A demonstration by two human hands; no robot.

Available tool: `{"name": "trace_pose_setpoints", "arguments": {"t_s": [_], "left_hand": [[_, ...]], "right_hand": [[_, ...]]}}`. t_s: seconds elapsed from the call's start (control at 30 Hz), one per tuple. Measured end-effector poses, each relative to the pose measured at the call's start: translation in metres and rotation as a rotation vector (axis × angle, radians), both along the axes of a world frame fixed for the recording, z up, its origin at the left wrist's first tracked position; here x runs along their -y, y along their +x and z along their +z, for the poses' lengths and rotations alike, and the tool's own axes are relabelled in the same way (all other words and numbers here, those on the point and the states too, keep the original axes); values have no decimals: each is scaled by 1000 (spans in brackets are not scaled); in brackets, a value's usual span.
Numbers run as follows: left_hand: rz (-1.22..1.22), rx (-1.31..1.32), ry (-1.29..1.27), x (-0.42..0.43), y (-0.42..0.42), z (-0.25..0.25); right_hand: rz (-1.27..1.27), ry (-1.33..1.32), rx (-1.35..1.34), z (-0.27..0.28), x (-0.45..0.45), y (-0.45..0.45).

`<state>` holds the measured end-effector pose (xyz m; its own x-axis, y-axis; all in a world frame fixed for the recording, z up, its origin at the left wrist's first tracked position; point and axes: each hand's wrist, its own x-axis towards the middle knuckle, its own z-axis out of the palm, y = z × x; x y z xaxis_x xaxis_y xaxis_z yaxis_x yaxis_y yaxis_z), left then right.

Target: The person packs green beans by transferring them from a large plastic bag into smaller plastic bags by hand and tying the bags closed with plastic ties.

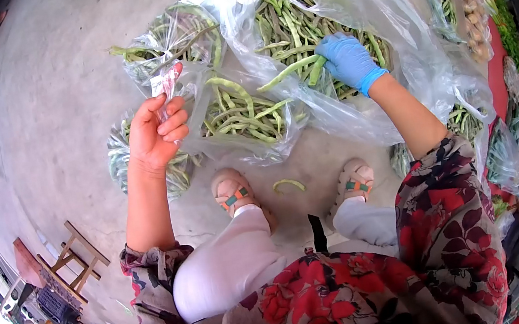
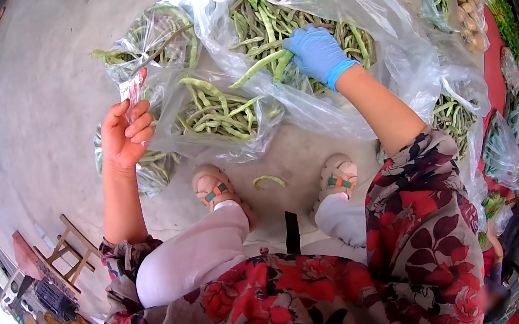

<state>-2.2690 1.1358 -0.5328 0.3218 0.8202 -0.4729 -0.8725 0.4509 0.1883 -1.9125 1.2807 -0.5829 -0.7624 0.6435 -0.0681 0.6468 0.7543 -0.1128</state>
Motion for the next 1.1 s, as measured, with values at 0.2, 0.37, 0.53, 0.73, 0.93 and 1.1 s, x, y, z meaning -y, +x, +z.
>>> {"name": "trace_pose_setpoints", "arguments": {"t_s": [0.2,0.37,0.53,0.73,0.93,1.1], "left_hand": [[-23,-4,52,-9,10,13],[-11,-19,54,-9,9,14],[32,2,56,2,-7,7],[20,44,80,-3,-10,1],[49,18,30,-8,-5,3],[41,23,69,-1,-8,4]], "right_hand": [[-37,-643,16,32,43,-75],[-60,-758,62,-40,96,-136],[134,-809,176,6,89,-121],[546,-142,135,13,102,-52],[717,-147,-104,-41,118,-43],[640,-147,22,-23,121,-38]]}}
